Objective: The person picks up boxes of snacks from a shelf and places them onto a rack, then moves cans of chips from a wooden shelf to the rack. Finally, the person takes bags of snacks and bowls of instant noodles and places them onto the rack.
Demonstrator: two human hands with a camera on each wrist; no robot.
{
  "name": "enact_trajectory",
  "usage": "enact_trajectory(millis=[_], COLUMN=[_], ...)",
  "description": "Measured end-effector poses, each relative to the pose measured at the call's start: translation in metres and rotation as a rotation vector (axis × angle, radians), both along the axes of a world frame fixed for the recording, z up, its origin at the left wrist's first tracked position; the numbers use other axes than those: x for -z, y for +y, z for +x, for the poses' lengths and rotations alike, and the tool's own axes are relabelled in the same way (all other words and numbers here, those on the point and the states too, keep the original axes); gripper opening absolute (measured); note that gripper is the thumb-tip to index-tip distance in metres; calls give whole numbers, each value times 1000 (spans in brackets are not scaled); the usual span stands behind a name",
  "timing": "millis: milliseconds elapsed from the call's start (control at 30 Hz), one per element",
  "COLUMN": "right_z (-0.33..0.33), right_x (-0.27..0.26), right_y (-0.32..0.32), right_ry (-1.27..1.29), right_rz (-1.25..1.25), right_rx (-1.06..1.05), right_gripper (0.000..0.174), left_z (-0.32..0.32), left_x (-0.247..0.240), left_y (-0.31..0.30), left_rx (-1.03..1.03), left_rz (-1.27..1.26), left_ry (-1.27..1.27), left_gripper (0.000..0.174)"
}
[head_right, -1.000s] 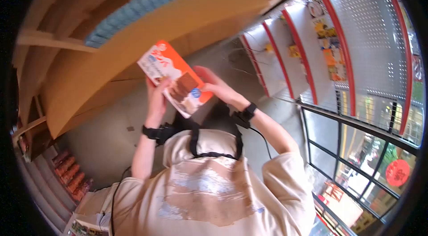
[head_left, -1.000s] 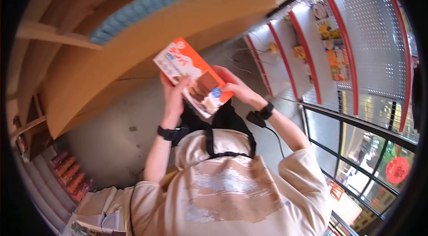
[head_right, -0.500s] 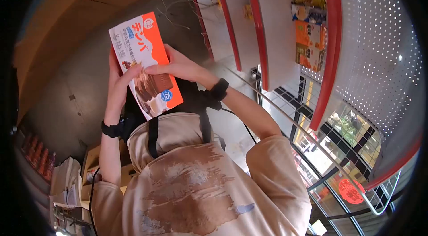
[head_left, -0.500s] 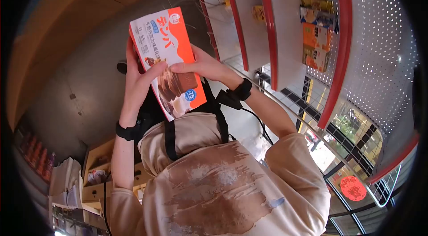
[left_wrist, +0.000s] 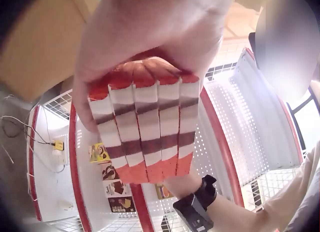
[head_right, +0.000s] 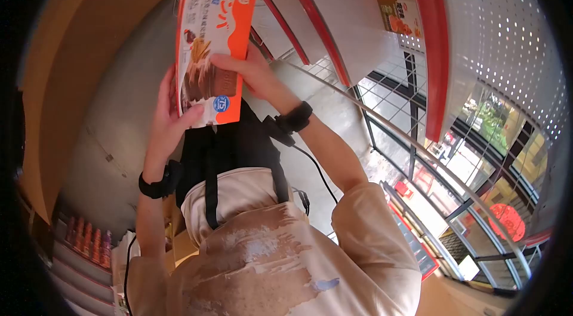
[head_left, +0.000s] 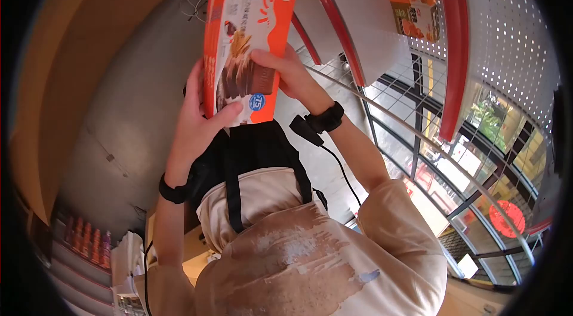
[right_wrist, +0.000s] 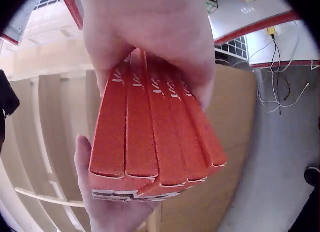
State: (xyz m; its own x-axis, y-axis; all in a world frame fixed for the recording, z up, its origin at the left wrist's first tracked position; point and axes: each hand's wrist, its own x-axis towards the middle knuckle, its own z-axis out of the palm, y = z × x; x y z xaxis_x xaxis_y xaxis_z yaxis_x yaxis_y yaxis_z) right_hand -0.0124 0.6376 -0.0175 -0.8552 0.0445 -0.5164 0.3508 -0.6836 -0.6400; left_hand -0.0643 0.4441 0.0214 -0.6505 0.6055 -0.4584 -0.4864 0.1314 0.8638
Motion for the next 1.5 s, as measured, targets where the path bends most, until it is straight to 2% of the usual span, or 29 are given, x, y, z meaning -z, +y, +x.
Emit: enact_trajectory(millis=[67,200,300,367,400,467,600,667,767,833,933,1000,1100,1133,1200,1300,1367,1400,1433,1500], right_z=[7,30,46,60,65,75,97,109,123,134,148,155,171,178,186,202,207,203,201,199], right_x=[-3,-2,-5,-1,0,0,5,7,3,3,5,4,7,10,18,26,38,36,35,33], right_y=[2,22,21,25,28,36,57,70,88,99,112,119,135,143,158,178,188,189,188,189], right_ry=[42,60,57,68,74,47,76,65,87,68,99,132,129,149,165,125,-115,38,39,79], right_rz=[-26,-45,-48,110,110,53,100,142,155,188,225,244,366,334,345,367,1147,696,699,587], right_rx=[163,302,423,431,448,530,668,733,790,863,911,965,955,973,1020,1058,856,1115,1110,1276], right_gripper=[55,53,50,50,50,47,43,44,43,41,39,38,45,44,43,40,24,26,26,31], left_z=[1,1,1,2,2,4,4,7,12,19,30,35,44,50,59,68,73,76,79,86], left_x=[-2,0,-4,-4,-2,2,9,2,2,2,21,31,45,50,57,68,74,79,84,97], left_y=[-3,10,22,39,49,72,114,134,161,177,200,215,242,250,267,294,312,320,327,341], left_rx=[42,141,248,255,271,346,463,563,709,748,770,805,881,885,823,871,881,893,888,873], left_rz=[3,-53,-24,-21,-21,-3,-20,-41,-18,-23,35,72,63,60,123,129,120,112,113,164], left_ry=[-18,-10,146,26,33,118,217,398,381,389,523,708,775,776,1042,1072,1121,1166,1165,1117], left_gripper=[87,77,74,73,73,74,73,72,83,82,82,81,83,83,81,79,75,72,72,68])
